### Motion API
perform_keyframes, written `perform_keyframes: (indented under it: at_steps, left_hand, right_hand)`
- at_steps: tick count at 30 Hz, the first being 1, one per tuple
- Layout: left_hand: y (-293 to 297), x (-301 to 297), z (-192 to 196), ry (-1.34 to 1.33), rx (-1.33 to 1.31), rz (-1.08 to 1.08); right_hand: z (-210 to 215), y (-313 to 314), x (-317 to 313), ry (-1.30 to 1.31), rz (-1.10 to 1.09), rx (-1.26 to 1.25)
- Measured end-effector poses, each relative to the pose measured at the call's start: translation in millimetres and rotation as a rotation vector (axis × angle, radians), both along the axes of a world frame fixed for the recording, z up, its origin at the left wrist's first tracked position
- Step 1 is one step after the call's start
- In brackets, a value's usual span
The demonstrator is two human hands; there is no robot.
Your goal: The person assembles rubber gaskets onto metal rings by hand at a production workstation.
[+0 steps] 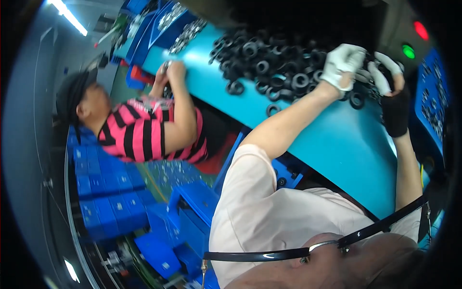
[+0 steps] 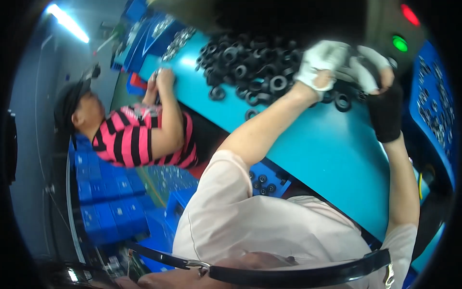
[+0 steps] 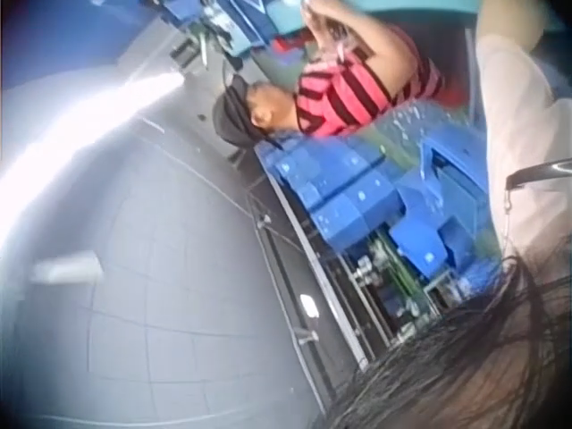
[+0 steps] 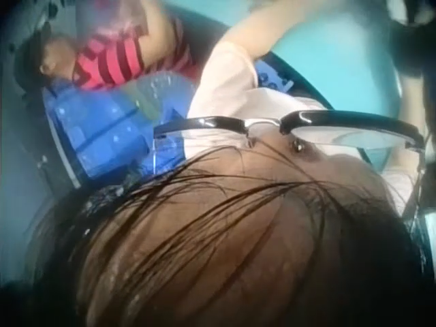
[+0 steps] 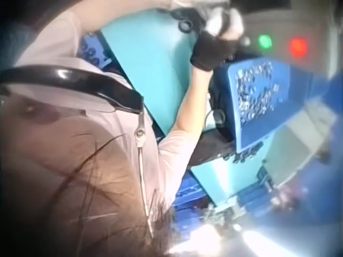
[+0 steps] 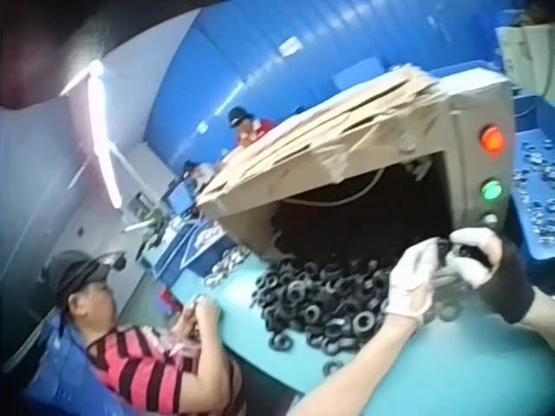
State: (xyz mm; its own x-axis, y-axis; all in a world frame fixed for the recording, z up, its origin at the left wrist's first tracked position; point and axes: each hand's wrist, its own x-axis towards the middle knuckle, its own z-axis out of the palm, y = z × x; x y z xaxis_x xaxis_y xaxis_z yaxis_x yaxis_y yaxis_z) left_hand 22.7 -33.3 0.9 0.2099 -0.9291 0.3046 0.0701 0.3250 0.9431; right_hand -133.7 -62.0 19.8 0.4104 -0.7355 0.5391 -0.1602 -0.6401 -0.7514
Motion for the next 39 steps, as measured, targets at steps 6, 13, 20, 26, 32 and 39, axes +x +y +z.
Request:
perform_keyframes:
  at_steps: [6,13,20,26,32,39]
  left_hand:
    - [3,-1,8,0.388,0.133,-0.109]
    - [1,-9,6,0.165,0.087,-0.064]
    - [-6,8,-4,0.509,0.359,-0.319]
    - [-7,12,1,0.681,0.373,-0.493]
    - [-7,12,1,0.605,0.374,-0.463]
    - [-6,10,1,0.551,0.363,-0.421]
  right_hand:
    - [-19,-15,-16,0.049,-0.021,0.192]
    - [-14,-17,-18,-0.004,0.045,0.228]
    - [3,-5,-1,-0.086,-0.016,0.08]
    - [-2,-3,-2,-0.062,-0.058,-0.02]
    - [-11,-7,-2,0.016,-0.108,-0.156]
    - [-19,-12,1,-0.068,-0.103,-0.197]
